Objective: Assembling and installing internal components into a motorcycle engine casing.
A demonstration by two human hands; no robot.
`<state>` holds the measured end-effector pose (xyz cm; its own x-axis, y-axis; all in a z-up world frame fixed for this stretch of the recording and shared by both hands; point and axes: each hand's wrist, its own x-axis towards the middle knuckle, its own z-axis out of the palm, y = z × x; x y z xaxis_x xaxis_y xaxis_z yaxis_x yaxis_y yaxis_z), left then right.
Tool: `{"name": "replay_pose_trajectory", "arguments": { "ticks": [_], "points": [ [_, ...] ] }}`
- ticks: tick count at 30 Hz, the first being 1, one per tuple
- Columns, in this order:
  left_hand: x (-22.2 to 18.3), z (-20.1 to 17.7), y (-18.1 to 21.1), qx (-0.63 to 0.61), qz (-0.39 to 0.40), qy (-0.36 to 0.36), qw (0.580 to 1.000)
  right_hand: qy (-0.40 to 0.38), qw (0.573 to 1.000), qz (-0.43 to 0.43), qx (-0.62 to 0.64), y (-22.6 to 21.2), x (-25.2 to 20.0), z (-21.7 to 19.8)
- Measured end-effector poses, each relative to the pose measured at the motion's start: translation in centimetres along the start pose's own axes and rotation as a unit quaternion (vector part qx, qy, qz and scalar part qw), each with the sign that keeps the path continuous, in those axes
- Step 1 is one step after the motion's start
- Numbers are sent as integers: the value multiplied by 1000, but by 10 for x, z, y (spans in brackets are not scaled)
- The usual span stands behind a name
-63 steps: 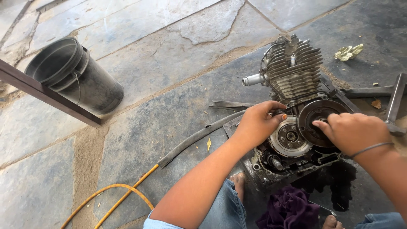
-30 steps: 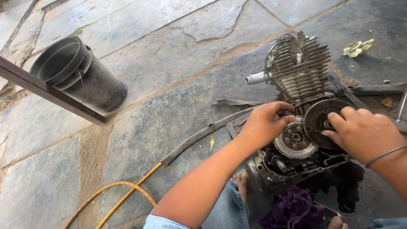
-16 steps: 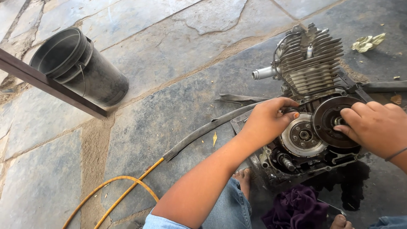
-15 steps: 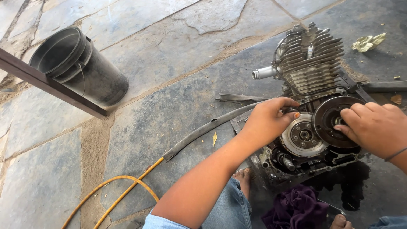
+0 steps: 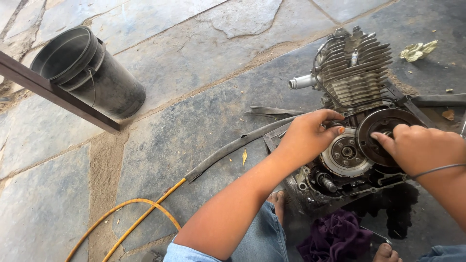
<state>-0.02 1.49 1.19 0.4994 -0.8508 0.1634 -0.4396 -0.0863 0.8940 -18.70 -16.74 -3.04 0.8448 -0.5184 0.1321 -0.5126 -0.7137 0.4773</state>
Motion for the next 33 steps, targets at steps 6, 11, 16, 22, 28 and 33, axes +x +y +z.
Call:
{"name": "replay_pose_trajectory", "arguments": {
  "ticks": [6, 11, 16, 22, 28, 33],
  "points": [
    [-1, -5, 7, 34, -26, -14, 999, 81, 996, -13, 36, 3, -4, 1],
    [2, -1, -3, 29, 24, 7, 999, 129, 989, -64, 46, 5, -5, 19],
    [1, -1, -1, 24, 6, -1, 1000, 111, 993, -27, -15, -3, -2, 32],
    [1, -4, 0, 42, 2, 7, 999, 96, 995, -13, 13, -1, 5, 42],
    [0, -3, -10, 30, 22, 29, 999, 191, 958, -144, 160, 27, 19, 115],
    [4, 4, -7, 10, 29, 8, 999, 135, 976, -154, 80, 19, 14, 53]
  ]
}}
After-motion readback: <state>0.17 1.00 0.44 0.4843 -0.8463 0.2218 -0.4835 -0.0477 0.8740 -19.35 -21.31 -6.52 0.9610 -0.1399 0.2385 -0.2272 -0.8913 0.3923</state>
